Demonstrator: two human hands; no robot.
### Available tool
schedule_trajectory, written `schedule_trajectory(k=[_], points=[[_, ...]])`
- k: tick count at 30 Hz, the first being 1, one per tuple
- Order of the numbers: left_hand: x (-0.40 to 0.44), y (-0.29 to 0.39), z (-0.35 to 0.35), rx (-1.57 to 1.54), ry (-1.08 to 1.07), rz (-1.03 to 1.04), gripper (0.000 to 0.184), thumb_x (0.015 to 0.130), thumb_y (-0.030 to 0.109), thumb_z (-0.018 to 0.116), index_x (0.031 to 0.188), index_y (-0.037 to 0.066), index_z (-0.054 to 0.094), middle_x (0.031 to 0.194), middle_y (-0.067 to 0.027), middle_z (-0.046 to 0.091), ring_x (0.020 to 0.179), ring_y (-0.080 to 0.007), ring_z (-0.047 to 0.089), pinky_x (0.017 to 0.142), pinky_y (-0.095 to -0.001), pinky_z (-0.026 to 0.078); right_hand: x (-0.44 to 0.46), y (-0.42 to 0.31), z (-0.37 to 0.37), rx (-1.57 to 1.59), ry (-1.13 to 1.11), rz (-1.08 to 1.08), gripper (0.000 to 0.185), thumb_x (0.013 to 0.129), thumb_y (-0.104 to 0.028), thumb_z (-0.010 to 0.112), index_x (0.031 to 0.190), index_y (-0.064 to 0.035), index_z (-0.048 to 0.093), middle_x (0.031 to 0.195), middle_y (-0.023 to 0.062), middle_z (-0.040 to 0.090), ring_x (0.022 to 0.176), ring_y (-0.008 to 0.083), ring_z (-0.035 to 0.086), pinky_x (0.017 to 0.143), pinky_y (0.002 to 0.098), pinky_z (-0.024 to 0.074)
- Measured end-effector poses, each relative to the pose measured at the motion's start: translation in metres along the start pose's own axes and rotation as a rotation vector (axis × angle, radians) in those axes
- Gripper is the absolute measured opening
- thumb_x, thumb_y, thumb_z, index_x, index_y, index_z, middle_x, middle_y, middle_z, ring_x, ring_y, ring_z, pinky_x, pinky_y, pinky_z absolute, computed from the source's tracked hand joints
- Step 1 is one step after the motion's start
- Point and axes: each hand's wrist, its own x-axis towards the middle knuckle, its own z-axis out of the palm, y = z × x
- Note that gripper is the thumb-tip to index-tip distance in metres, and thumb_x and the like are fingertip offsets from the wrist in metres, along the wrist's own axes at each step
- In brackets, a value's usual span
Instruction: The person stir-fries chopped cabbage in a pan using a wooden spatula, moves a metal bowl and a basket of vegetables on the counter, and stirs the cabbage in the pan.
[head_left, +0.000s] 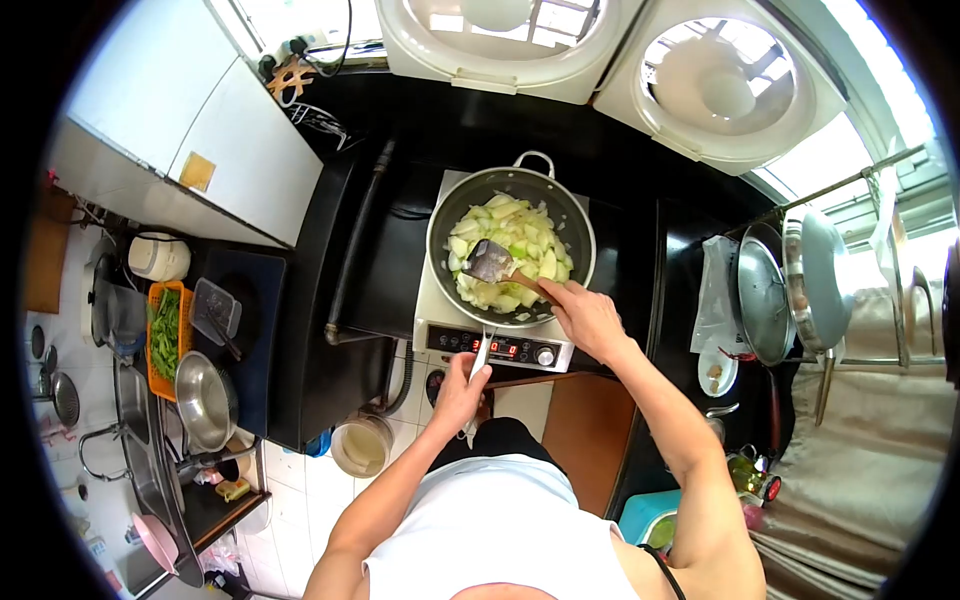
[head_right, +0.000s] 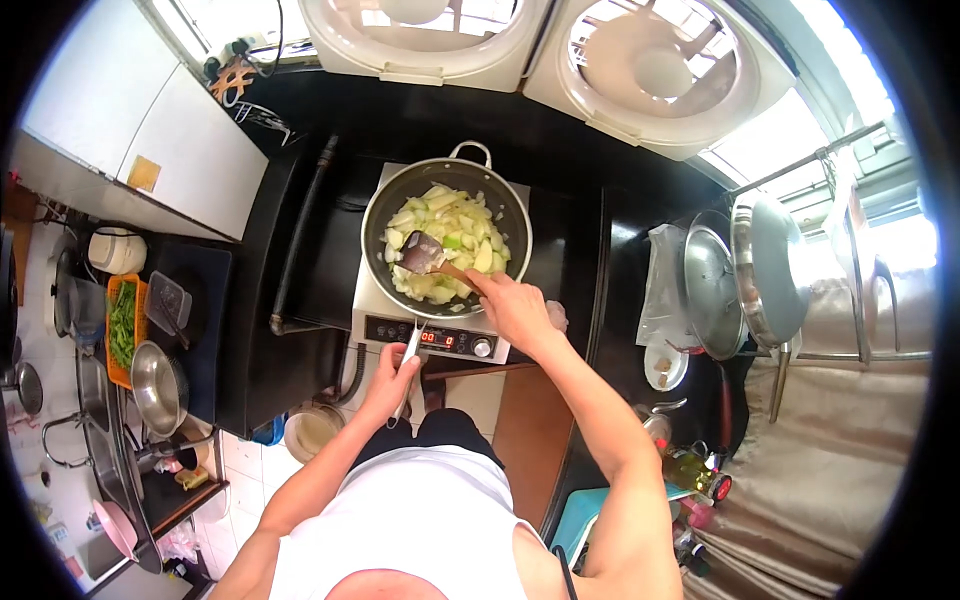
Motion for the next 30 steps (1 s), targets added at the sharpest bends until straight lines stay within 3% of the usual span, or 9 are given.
schedule_trajectory(k=[2,4,7,10,12,15,18,22,30], points=[[-0.008,0.016,0.000,0.372,0.227,0.368,0.055,0.103,0.037,0.067,0.138,-0.001,0.050,0.115,-0.0168,0.063,0.100,-0.0246,0.066,0.090,-0.0398,0.054,-0.012,-0.003,-0.006,0.134,0.055,0.078,0.047,0.096,-0.010,0.064,0.142,-0.0171,0.062,0.099,0.0182,0.070,0.091,0.0422,0.070,0.080,0.0510,0.0575],[-0.011,0.057,0.004,0.324,0.150,0.316,0.056,0.103,0.038,0.067,0.139,-0.002,0.050,0.133,-0.0206,0.059,0.122,-0.0278,0.060,0.105,-0.0409,0.048,-0.020,-0.004,-0.010,0.171,0.053,0.105,0.043,0.098,-0.009,0.063,0.141,-0.0113,0.063,0.103,0.0198,0.072,0.095,0.0419,0.071,0.084,0.0495,0.0575],[0.009,0.078,0.028,-0.324,-0.163,0.120,0.063,0.109,0.040,0.058,0.154,-0.001,0.041,0.152,-0.0206,0.050,0.142,-0.0293,0.051,0.117,-0.0409,0.042,-0.026,-0.016,-0.022,0.399,0.225,0.161,0.038,0.102,-0.009,0.061,0.140,-0.0019,0.061,0.114,0.0250,0.073,0.104,0.0406,0.072,0.089,0.0435,0.0571],[0.040,0.089,0.059,-0.775,-0.266,-0.129,0.074,0.109,0.047,0.056,0.158,-0.003,0.032,0.158,-0.0258,0.043,0.148,-0.0301,0.045,0.121,-0.0425,0.039,-0.030,-0.037,-0.045,0.430,0.323,0.191,0.039,0.103,-0.009,0.059,0.142,-0.0017,0.058,0.115,0.0285,0.071,0.104,0.0469,0.069,0.088,0.0516,0.0549],[0.058,0.094,0.070,-0.843,-0.300,-0.183,0.081,0.109,0.051,0.055,0.160,-0.004,0.026,0.164,-0.0297,0.033,0.152,-0.0317,0.040,0.123,-0.0420,0.037,-0.034,-0.048,-0.042,0.434,0.386,0.198,0.038,0.103,-0.005,0.059,0.141,0.0010,0.060,0.113,0.0273,0.073,0.105,0.0410,0.073,0.088,0.0415,0.0565],[0.085,0.094,0.102,-0.940,-0.245,-0.300,0.075,0.108,0.052,0.057,0.154,-0.003,0.039,0.152,-0.0217,0.051,0.138,-0.0273,0.053,0.116,-0.0401,0.044,-0.025,-0.042,0.035,0.318,0.272,0.298,0.036,0.103,-0.010,0.048,0.133,0.0053,0.060,0.104,0.0320,0.067,0.094,0.0523,0.068,0.081,0.0600,0.0552],[0.084,0.084,0.108,-0.805,-0.257,-0.216,0.062,0.105,0.054,0.060,0.138,0.002,0.058,0.129,-0.0103,0.067,0.117,-0.0203,0.065,0.099,-0.0401,0.053,-0.023,-0.034,0.054,0.322,0.179,0.288,0.031,0.101,-0.013,0.047,0.115,0.0084,0.063,0.102,0.0371,0.068,0.095,0.0540,0.068,0.079,0.0622,0.0550],[0.066,0.105,0.091,-0.788,-0.398,-0.189,0.065,0.106,0.055,0.059,0.144,0.004,0.055,0.137,-0.0066,0.065,0.128,-0.0160,0.059,0.111,-0.0381,0.045,-0.023,-0.030,0.047,0.396,0.224,0.319,0.032,0.103,-0.016,0.048,0.123,0.0024,0.065,0.098,0.0329,0.071,0.094,0.0518,0.069,0.079,0.0578,0.0556],[0.066,0.090,0.061,-0.882,-0.444,-0.179,0.114,0.101,0.067,0.057,0.163,-0.012,0.003,0.168,-0.0307,0.024,0.157,-0.0342,0.030,0.127,-0.0458,0.030,-0.033,-0.088,-0.043,0.412,0.367,0.373,0.041,0.103,-0.010,0.057,0.143,0.0009,0.059,0.102,0.0230,0.076,0.076,0.0379,0.068,0.076,0.0458,0.0552]])
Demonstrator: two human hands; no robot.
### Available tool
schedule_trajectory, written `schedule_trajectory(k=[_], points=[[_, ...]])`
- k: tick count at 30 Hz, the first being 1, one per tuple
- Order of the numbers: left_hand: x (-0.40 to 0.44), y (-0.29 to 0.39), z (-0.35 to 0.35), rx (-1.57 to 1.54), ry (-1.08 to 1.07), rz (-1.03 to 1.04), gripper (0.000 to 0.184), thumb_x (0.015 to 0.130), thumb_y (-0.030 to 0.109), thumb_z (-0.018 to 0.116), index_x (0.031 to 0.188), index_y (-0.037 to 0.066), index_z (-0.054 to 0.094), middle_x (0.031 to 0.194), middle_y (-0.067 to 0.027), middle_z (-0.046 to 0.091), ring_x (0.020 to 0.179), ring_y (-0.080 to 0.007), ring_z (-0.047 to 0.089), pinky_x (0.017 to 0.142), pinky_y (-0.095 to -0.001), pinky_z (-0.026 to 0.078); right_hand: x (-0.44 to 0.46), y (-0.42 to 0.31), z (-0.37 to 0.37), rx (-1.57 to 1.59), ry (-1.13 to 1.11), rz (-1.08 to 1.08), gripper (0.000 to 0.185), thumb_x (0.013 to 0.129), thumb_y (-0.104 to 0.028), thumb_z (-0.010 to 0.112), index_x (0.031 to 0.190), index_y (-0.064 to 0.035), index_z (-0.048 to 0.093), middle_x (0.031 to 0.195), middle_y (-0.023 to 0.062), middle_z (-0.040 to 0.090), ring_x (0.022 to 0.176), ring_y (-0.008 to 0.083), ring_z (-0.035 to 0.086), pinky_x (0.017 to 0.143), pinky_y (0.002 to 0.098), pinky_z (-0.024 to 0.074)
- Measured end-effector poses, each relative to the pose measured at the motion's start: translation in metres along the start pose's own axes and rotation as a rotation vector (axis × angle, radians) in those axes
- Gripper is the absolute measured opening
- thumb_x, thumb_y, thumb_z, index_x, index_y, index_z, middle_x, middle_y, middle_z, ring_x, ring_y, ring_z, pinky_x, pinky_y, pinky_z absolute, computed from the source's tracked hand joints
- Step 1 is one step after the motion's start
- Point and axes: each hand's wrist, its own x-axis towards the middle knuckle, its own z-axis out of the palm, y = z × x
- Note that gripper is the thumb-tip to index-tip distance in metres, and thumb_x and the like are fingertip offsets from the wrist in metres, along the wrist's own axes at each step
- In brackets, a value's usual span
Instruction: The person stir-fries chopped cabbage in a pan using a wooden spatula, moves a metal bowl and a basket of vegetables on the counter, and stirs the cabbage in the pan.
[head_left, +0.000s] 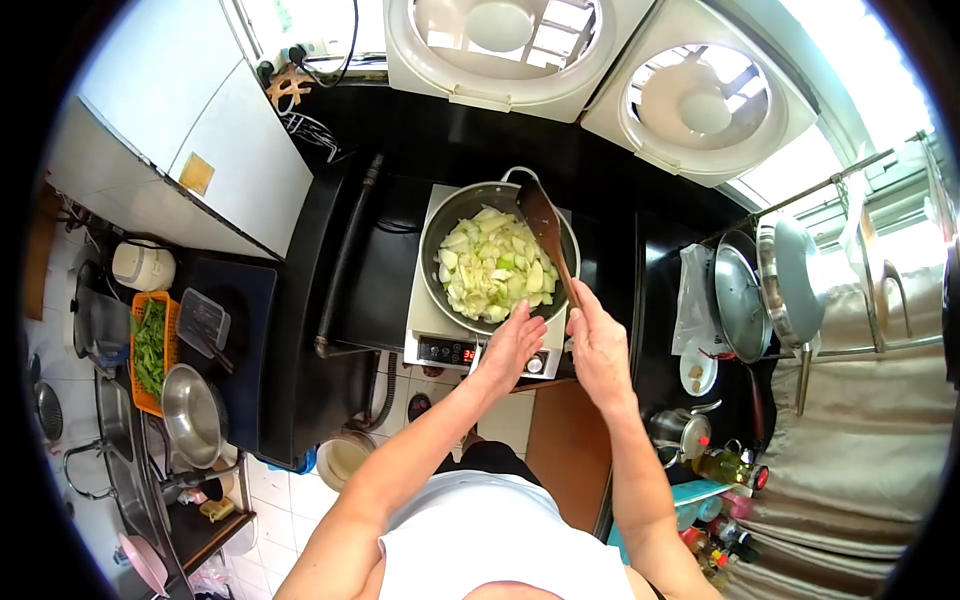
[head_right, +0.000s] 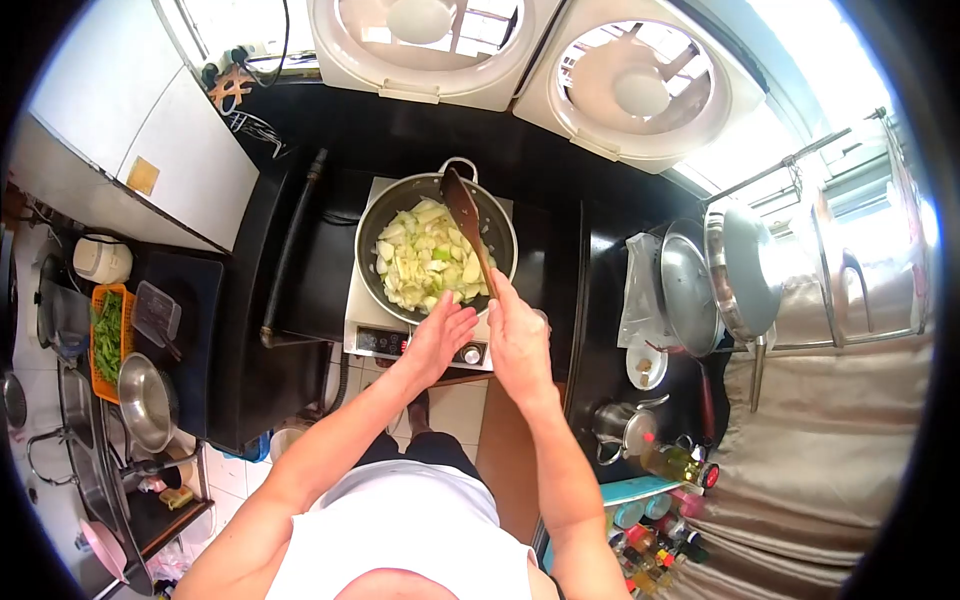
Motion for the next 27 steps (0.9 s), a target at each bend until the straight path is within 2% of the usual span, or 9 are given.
schedule_trajectory(k=[2,3,5,8,13,16,22,26,27], points=[[0.023,-0.016,-0.006,-0.069,-0.021,0.029,0.091,0.101,0.063,0.062,0.152,-0.007,0.037,0.142,-0.0178,0.059,0.130,-0.0265,0.058,0.114,-0.0423,0.044,-0.013,0.028,0.045,-0.095,0.148,-0.283,0.041,0.102,-0.007,0.052,0.141,0.0037,0.058,0.100,0.0320,0.071,0.095,0.0511,0.070,0.082,0.0515,0.0565],[0.019,-0.015,0.001,-0.027,0.051,-0.011,0.080,0.101,0.061,0.063,0.145,-0.004,0.045,0.133,-0.0144,0.063,0.121,-0.0238,0.060,0.108,-0.0413,0.048,-0.020,0.083,0.096,-0.035,0.034,-0.221,0.045,0.101,-0.010,0.049,0.143,0.0038,0.056,0.104,0.0337,0.070,0.097,0.0541,0.068,0.083,0.0541,0.0553],[0.014,-0.018,0.005,0.116,0.168,-0.007,0.061,0.102,0.053,0.066,0.137,0.003,0.055,0.124,-0.0110,0.066,0.112,-0.0205,0.063,0.097,-0.0393,0.052,-0.015,0.076,0.092,-0.037,-0.180,0.010,0.045,0.103,-0.015,0.047,0.144,-0.0001,0.057,0.111,0.0336,0.069,0.102,0.0526,0.067,0.084,0.0553,0.0544],[0.000,-0.009,-0.005,0.226,-0.046,-0.048,0.059,0.103,0.051,0.066,0.137,0.005,0.055,0.124,-0.0092,0.065,0.115,-0.0191,0.061,0.097,-0.0380,0.051,-0.025,0.069,0.082,-0.062,-0.127,-0.003,0.043,0.104,-0.018,0.049,0.144,-0.0068,0.060,0.113,0.0300,0.070,0.102,0.0493,0.068,0.083,0.0556,0.0552],[-0.035,0.002,0.002,0.215,-0.104,-0.013,0.049,0.110,0.044,0.057,0.139,0.004,0.056,0.127,-0.0057,0.065,0.115,-0.0146,0.062,0.102,-0.0351,0.049,-0.031,0.053,0.050,-0.323,-0.057,-0.115,0.037,0.100,-0.018,0.064,0.137,-0.0167,0.069,0.090,0.0147,0.066,0.083,0.0379,0.070,0.073,0.0495,0.0570],[-0.057,0.009,-0.016,0.258,-0.119,0.009,0.043,0.111,0.036,0.056,0.140,0.003,0.055,0.124,-0.0061,0.066,0.110,-0.0141,0.065,0.098,-0.0327,0.052,-0.034,0.041,0.029,-0.379,-0.083,-0.118,0.037,0.097,-0.013,0.067,0.134,-0.0151,0.071,0.094,0.0137,0.069,0.084,0.0371,0.070,0.074,0.0463,0.0578],[-0.087,-0.003,-0.087,0.729,0.261,0.411,0.028,0.104,0.018,0.067,0.126,0.001,0.062,0.098,-0.0044,0.067,0.087,-0.0113,0.062,0.080,-0.0266,0.053,-0.009,0.025,-0.025,-0.699,-0.249,-0.094,0.026,0.096,-0.021,0.068,0.119,-0.0134,0.077,0.100,0.0157,0.074,0.084,0.0383,0.073,0.073,0.0481,0.0599],[-0.089,-0.028,-0.112,0.775,0.267,0.350,0.038,0.105,0.028,0.066,0.128,0.000,0.056,0.099,-0.0065,0.064,0.082,-0.0127,0.063,0.076,-0.0292,0.055,0.041,0.025,-0.045,-0.945,-0.440,-0.248,0.024,0.091,-0.021,0.065,0.106,-0.0151,0.082,0.089,0.0149,0.076,0.082,0.0360,0.075,0.072,0.0461,0.0604],[-0.098,-0.021,-0.102,0.579,0.192,0.108,0.037,0.107,0.031,0.063,0.127,0.001,0.054,0.099,-0.0067,0.064,0.079,-0.0136,0.064,0.072,-0.0305,0.056,0.054,0.026,-0.040,-1.080,-0.528,-0.245,0.023,0.087,-0.019,0.065,0.099,-0.0146,0.083,0.084,0.0144,0.076,0.083,0.0346,0.076,0.072,0.0457,0.0606]])
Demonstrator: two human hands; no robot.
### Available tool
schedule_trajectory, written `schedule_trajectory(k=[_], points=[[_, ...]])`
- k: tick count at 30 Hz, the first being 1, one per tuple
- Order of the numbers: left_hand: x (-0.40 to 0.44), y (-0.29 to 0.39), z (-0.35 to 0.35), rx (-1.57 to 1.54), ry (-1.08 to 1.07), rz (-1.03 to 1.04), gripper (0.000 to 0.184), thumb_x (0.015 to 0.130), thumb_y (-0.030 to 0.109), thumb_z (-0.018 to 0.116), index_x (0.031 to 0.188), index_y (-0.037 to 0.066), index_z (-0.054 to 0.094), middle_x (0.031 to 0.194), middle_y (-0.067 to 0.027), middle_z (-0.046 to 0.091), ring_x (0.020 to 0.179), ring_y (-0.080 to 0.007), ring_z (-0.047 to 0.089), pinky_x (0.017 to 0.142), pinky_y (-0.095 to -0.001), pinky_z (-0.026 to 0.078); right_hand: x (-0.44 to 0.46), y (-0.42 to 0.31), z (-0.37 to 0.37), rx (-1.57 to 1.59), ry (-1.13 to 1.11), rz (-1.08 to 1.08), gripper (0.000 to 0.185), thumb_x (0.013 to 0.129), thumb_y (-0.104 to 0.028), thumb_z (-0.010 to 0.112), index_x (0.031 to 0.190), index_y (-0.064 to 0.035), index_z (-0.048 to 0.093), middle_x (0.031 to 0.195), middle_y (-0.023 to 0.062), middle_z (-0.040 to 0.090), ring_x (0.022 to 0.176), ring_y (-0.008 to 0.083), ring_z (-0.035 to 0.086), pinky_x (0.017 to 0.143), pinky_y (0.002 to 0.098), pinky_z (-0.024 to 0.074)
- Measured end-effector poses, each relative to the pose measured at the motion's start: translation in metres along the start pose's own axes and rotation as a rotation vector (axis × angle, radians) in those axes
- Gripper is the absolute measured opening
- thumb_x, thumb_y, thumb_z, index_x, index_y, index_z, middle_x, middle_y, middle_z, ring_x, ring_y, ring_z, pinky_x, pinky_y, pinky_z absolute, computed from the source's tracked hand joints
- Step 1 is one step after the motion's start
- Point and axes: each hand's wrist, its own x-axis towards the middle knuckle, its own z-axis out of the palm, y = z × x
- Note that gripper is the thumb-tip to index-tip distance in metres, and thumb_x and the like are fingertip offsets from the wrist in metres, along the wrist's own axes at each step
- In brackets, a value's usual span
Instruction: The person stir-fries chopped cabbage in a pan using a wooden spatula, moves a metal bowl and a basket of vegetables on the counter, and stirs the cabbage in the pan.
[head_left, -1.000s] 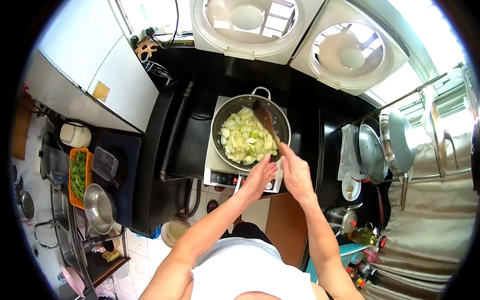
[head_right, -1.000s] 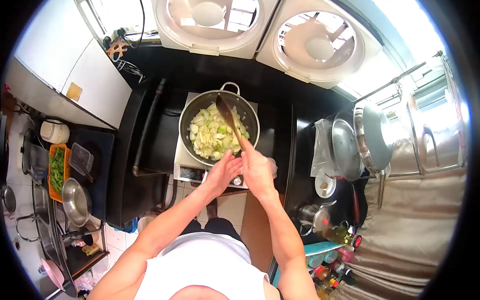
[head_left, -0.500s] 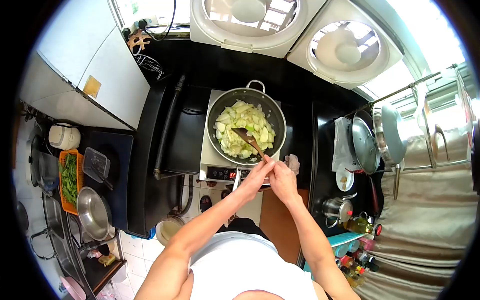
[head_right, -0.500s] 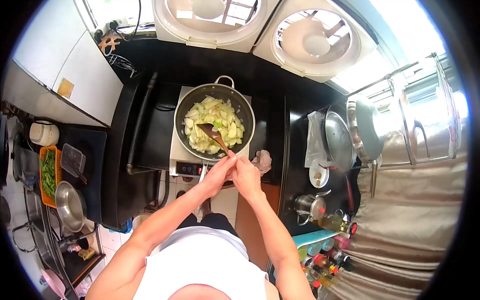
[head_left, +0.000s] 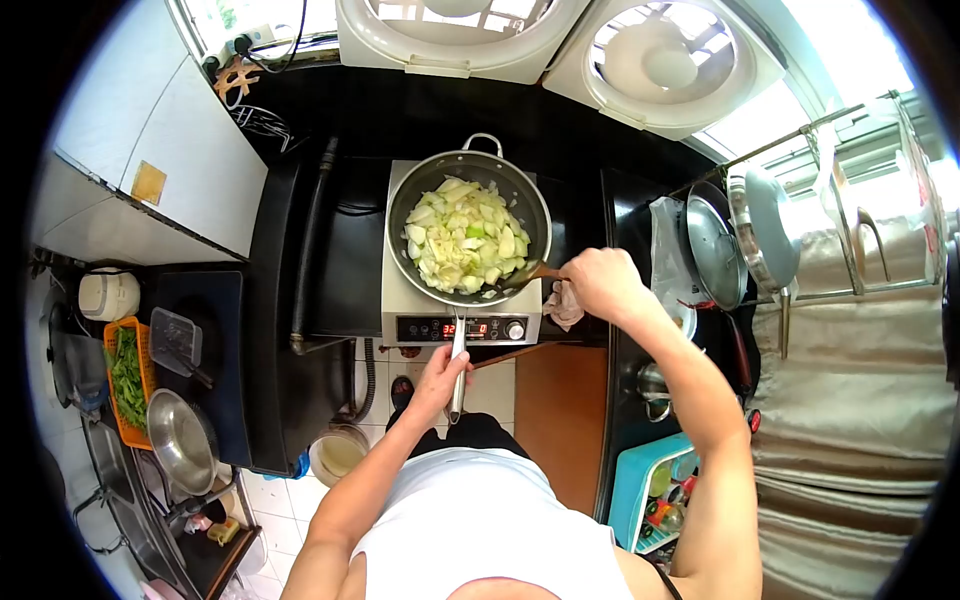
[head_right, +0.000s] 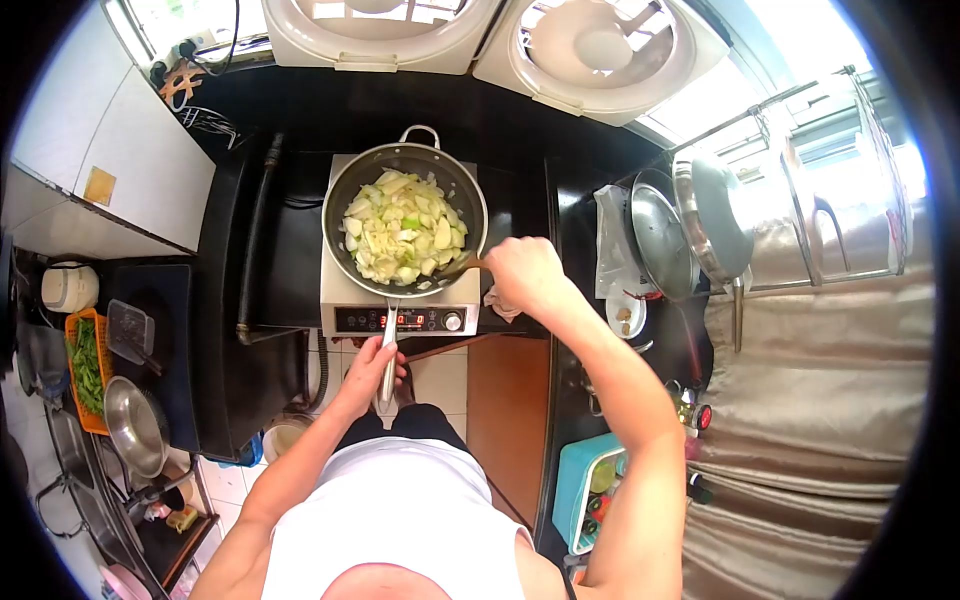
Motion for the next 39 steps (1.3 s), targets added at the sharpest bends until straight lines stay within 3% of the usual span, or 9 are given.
schedule_trajectory(k=[1,2,6,16,18,19,28,31,39], points=[[-0.006,0.009,0.003,-0.181,-0.132,-0.226,0.036,0.108,0.034,0.061,0.126,0.003,0.053,0.098,-0.0069,0.063,0.075,-0.0145,0.065,0.068,-0.0317,0.057,0.009,-0.002,-0.008,-0.004,-0.043,-0.025,0.019,0.085,-0.017,0.067,0.095,-0.0122,0.083,0.084,0.0146,0.077,0.084,0.0341,0.076,0.072,0.0451,0.0610],[-0.007,0.006,0.006,-0.188,-0.129,-0.235,0.033,0.110,0.037,0.056,0.123,0.008,0.051,0.092,-0.0050,0.061,0.064,-0.0141,0.062,0.056,-0.0313,0.054,0.018,-0.005,-0.013,0.006,-0.076,-0.036,0.016,0.083,-0.013,0.068,0.091,-0.0088,0.082,0.087,0.0155,0.078,0.085,0.0340,0.077,0.074,0.0444,0.0615],[-0.008,0.001,0.011,-0.228,-0.076,-0.244,0.035,0.109,0.039,0.057,0.127,0.009,0.053,0.081,-0.0013,0.056,0.054,-0.0093,0.054,0.044,-0.0254,0.044,0.063,-0.027,-0.002,0.053,-0.176,-0.001,0.016,0.082,-0.009,0.068,0.089,-0.0041,0.081,0.096,0.0178,0.079,0.092,0.0345,0.078,0.078,0.0443,0.0622],[-0.007,-0.001,0.011,-0.242,-0.062,-0.242,0.033,0.109,0.038,0.057,0.125,0.009,0.054,0.078,-0.0010,0.056,0.052,-0.0098,0.053,0.043,-0.0264,0.042,0.070,-0.018,-0.026,0.149,-0.323,-0.074,0.022,0.086,-0.011,0.066,0.100,-0.0031,0.081,0.104,0.0194,0.078,0.099,0.0358,0.077,0.083,0.0452,0.0619],[-0.008,0.001,0.013,-0.224,-0.041,-0.241,0.031,0.109,0.036,0.056,0.124,0.009,0.055,0.078,-0.0012,0.056,0.052,-0.0101,0.052,0.042,-0.0270,0.040,0.092,-0.024,0.010,0.120,-0.259,-0.012,0.030,0.083,-0.012,0.066,0.107,-0.0193,0.084,0.103,0.0113,0.080,0.101,0.0318,0.075,0.086,0.0426,0.0608],[-0.010,0.001,0.014,-0.222,-0.043,-0.242,0.031,0.109,0.036,0.056,0.124,0.009,0.055,0.078,-0.0012,0.056,0.052,-0.0101,0.052,0.042,-0.0270,0.040,0.096,-0.027,0.009,0.198,-0.246,-0.040,0.023,0.086,-0.012,0.066,0.101,-0.0044,0.081,0.106,0.0194,0.078,0.103,0.0354,0.076,0.085,0.0448,0.0617],[-0.008,0.006,0.018,-0.179,0.001,-0.242,0.029,0.109,0.035,0.055,0.122,0.008,0.057,0.076,-0.0017,0.056,0.050,-0.0109,0.051,0.042,-0.0273,0.040,0.089,0.014,-0.064,-0.082,-0.302,-0.062,0.024,0.087,-0.013,0.067,0.105,-0.0074,0.082,0.108,0.0139,0.080,0.103,0.0313,0.077,0.085,0.0428,0.0621],[-0.010,0.013,0.018,-0.141,-0.011,-0.245,0.026,0.111,0.033,0.051,0.115,0.007,0.053,0.076,-0.0007,0.054,0.051,-0.0104,0.052,0.044,-0.0279,0.043,0.101,0.010,-0.048,-0.212,-0.286,-0.073,0.025,0.084,-0.011,0.069,0.105,-0.0077,0.082,0.107,0.0127,0.080,0.102,0.0304,0.078,0.083,0.0426,0.0623],[-0.009,0.006,0.017,-0.136,-0.003,-0.230,0.033,0.110,0.035,0.052,0.126,0.005,0.056,0.076,-0.0021,0.055,0.048,-0.0116,0.050,0.042,-0.0281,0.039,0.115,0.009,-0.031,-0.149,-0.196,-0.179,0.019,0.082,-0.009,0.070,0.096,-0.0044,0.082,0.101,0.0148,0.080,0.096,0.0305,0.078,0.078,0.0416,0.0620]])
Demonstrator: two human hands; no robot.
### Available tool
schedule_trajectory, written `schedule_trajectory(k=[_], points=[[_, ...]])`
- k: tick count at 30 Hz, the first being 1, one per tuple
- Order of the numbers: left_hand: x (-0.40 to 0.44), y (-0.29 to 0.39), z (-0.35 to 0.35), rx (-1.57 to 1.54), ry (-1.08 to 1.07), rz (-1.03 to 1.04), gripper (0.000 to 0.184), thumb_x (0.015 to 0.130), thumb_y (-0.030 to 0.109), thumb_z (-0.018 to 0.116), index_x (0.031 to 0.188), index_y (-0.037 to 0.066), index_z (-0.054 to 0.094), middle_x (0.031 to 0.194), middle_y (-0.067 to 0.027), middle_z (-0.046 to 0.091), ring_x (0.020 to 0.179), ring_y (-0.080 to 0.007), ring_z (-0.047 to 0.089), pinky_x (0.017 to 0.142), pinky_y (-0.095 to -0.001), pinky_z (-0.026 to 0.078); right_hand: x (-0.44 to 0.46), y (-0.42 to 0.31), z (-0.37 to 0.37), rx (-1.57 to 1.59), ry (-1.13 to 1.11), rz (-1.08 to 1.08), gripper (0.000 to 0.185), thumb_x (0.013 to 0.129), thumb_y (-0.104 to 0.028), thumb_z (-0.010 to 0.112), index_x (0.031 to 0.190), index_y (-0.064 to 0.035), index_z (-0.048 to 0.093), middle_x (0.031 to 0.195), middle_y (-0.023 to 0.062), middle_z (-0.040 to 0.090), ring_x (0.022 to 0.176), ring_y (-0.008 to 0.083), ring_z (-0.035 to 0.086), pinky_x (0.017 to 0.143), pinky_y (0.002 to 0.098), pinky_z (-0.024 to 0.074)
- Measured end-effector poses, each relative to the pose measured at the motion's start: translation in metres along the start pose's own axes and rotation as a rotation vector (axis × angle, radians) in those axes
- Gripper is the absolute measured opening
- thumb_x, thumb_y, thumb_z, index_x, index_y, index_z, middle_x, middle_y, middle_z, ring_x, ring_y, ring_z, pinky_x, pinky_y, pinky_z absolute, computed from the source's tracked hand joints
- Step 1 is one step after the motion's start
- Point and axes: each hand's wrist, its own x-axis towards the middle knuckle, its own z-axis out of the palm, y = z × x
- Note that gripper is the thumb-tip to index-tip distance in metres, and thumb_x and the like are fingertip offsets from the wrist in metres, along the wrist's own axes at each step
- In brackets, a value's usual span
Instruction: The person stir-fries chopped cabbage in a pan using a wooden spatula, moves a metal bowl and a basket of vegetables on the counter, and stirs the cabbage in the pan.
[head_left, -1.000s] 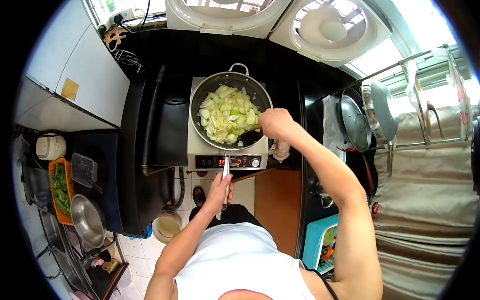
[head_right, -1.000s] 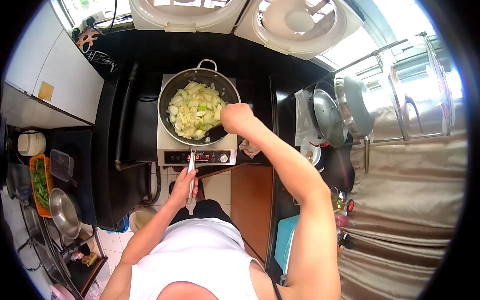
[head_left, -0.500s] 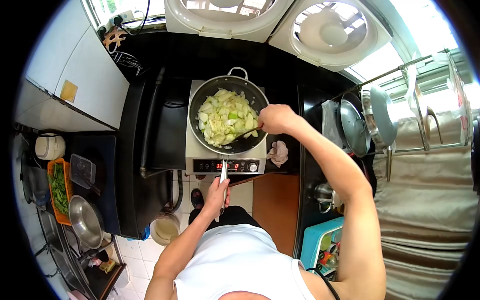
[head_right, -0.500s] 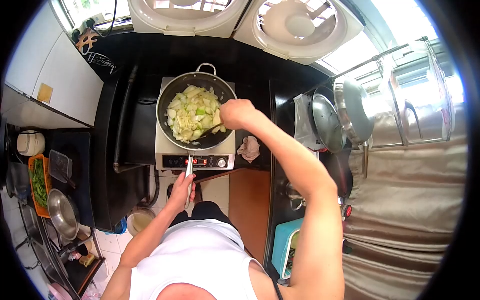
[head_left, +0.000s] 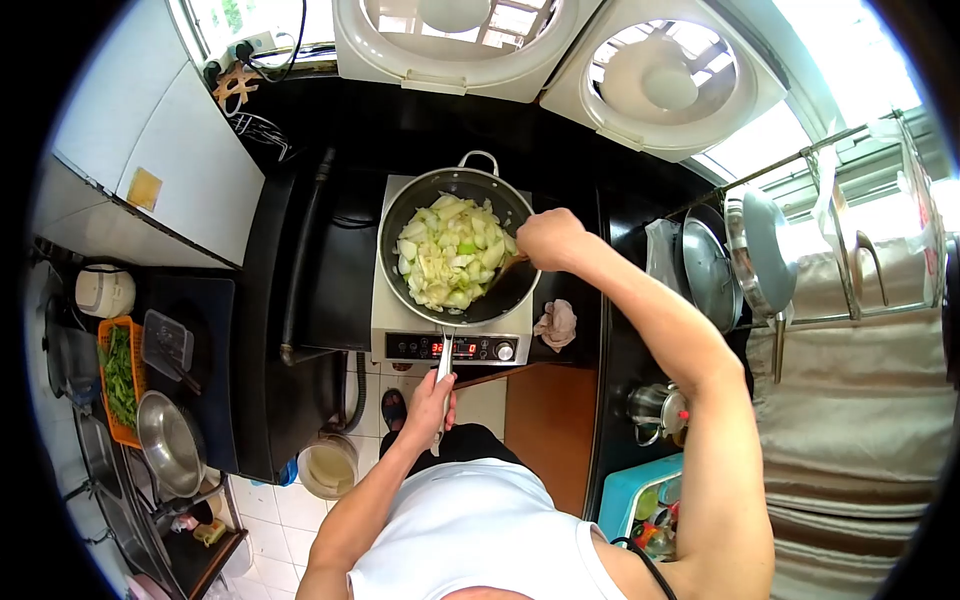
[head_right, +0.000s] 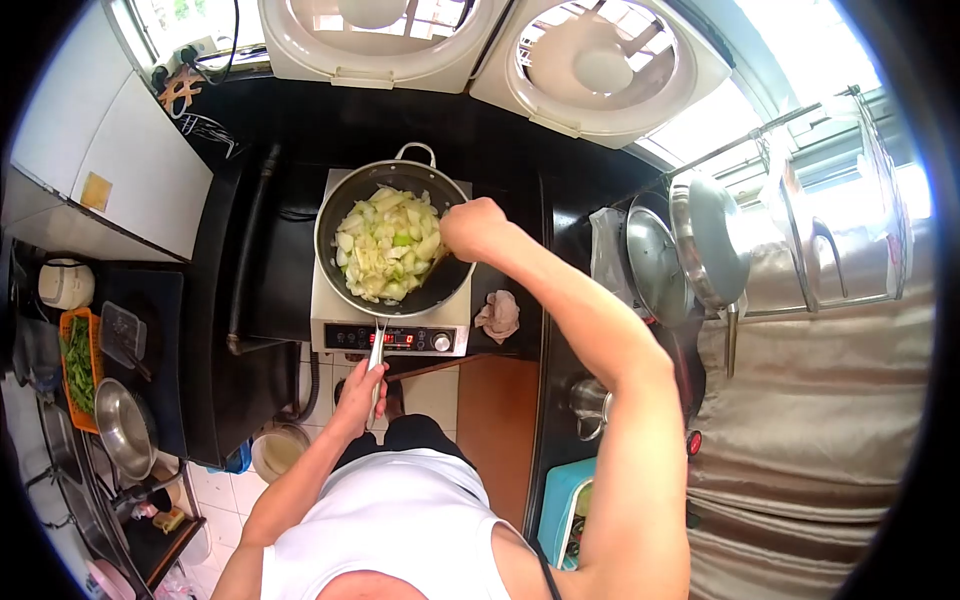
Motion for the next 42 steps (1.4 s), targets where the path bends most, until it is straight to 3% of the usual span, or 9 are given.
schedule_trajectory(k=[6,9,15,21,28,31,35,38,42], points=[[0.000,-0.001,0.001,-0.004,0.006,0.000,0.033,0.110,0.035,0.053,0.126,0.006,0.056,0.075,-0.0015,0.054,0.048,-0.0113,0.050,0.042,-0.0281,0.039,-0.017,0.024,-0.013,-0.142,-0.010,0.041,0.018,0.083,-0.011,0.070,0.094,-0.0094,0.083,0.099,0.0125,0.080,0.096,0.0282,0.079,0.077,0.0409,0.0620],[0.001,-0.001,0.001,-0.014,0.008,0.000,0.033,0.110,0.035,0.053,0.126,0.006,0.056,0.075,-0.0013,0.054,0.048,-0.0111,0.049,0.042,-0.0280,0.039,0.006,0.017,0.021,-0.161,0.135,0.036,0.017,0.085,-0.015,0.067,0.088,-0.0105,0.083,0.092,0.0107,0.080,0.088,0.0286,0.079,0.072,0.0409,0.0613],[0.000,-0.001,0.002,-0.017,0.013,-0.006,0.032,0.110,0.035,0.053,0.126,0.007,0.057,0.075,-0.0007,0.054,0.048,-0.0107,0.049,0.042,-0.0277,0.039,-0.001,0.021,0.024,-0.130,0.201,-0.038,0.015,0.082,-0.013,0.069,0.084,-0.0065,0.082,0.089,0.0146,0.079,0.086,0.0316,0.079,0.071,0.0432,0.0609],[0.000,-0.002,0.002,-0.019,0.019,-0.008,0.033,0.110,0.035,0.054,0.126,0.007,0.057,0.075,-0.0005,0.055,0.048,-0.0105,0.050,0.042,-0.0274,0.040,-0.049,0.068,0.032,0.269,0.374,0.104,0.027,0.086,-0.015,0.063,0.105,-0.0152,0.082,0.099,0.0181,0.078,0.095,0.0378,0.075,0.081,0.0487,0.0613],[0.000,-0.003,0.002,-0.038,0.021,-0.002,0.034,0.109,0.036,0.055,0.127,0.007,0.057,0.075,-0.0002,0.055,0.048,-0.0104,0.050,0.042,-0.0269,0.039,0.004,0.005,0.133,0.734,0.552,0.412,0.032,0.100,-0.018,0.054,0.128,-0.0127,0.069,0.102,0.0259,0.074,0.096,0.0499,0.071,0.087,0.0569,0.0585],[-0.002,0.000,0.004,-0.029,0.015,0.004,0.033,0.111,0.033,0.052,0.126,0.004,0.057,0.077,-0.0003,0.054,0.052,-0.0092,0.051,0.044,-0.0270,0.042,0.021,-0.023,0.153,0.810,0.528,0.361,0.035,0.102,-0.019,0.053,0.136,-0.0139,0.062,0.104,0.0276,0.072,0.100,0.0520,0.069,0.088,0.0590,0.0566],[-0.002,-0.002,0.003,-0.018,0.023,-0.007,0.034,0.111,0.033,0.052,0.127,0.004,0.057,0.077,-0.0001,0.054,0.051,-0.0093,0.051,0.043,-0.0267,0.041,0.016,-0.010,0.142,0.886,0.535,0.338,0.036,0.101,-0.017,0.052,0.132,-0.0131,0.070,0.114,0.0298,0.072,0.104,0.0499,0.069,0.092,0.0572,0.0556],[-0.003,0.000,0.004,-0.024,0.021,0.001,0.034,0.111,0.033,0.051,0.127,0.004,0.057,0.077,0.0001,0.054,0.051,-0.0093,0.050,0.042,-0.0268,0.040,0.017,-0.007,0.133,0.887,0.669,0.387,0.039,0.099,-0.017,0.056,0.135,-0.0072,0.068,0.108,0.0283,0.073,0.104,0.0487,0.069,0.094,0.0538,0.0562],[-0.004,0.002,0.004,-0.005,0.024,-0.005,0.034,0.111,0.033,0.051,0.127,0.004,0.057,0.078,0.0002,0.055,0.051,-0.0094,0.050,0.042,-0.0270,0.040,0.040,-0.035,0.142,0.821,0.566,0.368,0.038,0.099,-0.016,0.054,0.134,-0.0083,0.067,0.105,0.0317,0.072,0.102,0.0499,0.069,0.091,0.0566,0.0560]])
